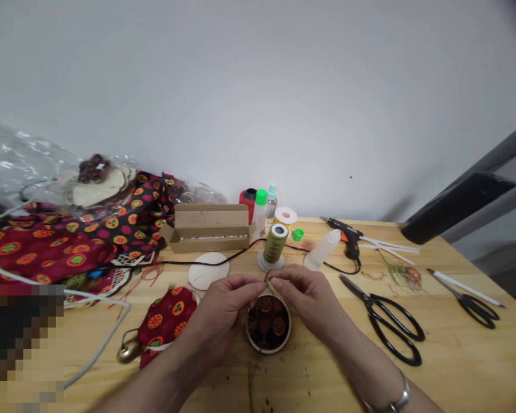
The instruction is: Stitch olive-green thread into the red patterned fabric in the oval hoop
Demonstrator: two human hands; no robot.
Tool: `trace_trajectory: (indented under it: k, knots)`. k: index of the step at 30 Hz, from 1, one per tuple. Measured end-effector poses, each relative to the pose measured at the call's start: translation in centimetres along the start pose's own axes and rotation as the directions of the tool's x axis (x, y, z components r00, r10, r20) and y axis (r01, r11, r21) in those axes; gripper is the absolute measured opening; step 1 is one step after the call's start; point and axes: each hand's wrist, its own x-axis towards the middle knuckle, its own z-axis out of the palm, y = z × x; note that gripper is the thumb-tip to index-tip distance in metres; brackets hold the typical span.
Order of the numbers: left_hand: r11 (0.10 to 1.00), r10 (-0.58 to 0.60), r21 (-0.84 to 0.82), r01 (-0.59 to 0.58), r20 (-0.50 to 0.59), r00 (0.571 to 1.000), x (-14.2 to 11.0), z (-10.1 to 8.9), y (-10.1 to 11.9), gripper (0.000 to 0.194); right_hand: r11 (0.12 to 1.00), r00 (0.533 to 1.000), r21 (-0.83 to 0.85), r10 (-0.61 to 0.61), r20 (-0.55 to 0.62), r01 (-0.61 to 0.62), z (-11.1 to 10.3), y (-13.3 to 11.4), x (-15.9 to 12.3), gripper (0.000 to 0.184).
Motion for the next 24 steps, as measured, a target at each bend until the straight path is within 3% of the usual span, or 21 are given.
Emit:
trace_trajectory:
  k: [5,11,18,24]
  knots:
    - [0.997,-0.012,-0.075,0.011,-0.003,1.0,0.1,-0.1,-0.1,0.013,0.994,0.999,-0.108,0.017,-0.029,-0.02,-0.1,-0.3,-0.3,0.021]
    - [0.999,0.02,-0.03,-0.022,-0.067,0.998,0.1,0.2,0.3,0.014,0.993,0.998,-0.099,0.055,-0.015,-0.056,0.3,-1.1,-1.1,0.027]
    - [0.992,0.011,-0.123,-0.015,-0.033,0.999,0.2,0.1,0.3,0.011,0.976,0.989,-0.183,-0.095,0.114,0.115,1.2,-1.0,-2.3,0.028]
    - [0.985,-0.022,-0.17,0.024,0.013,1.0,0.3,-0.2,0.3,0.011,0.923,0.951,-0.317,-0.125,0.284,0.216,1.5,-1.0,-2.7,0.029]
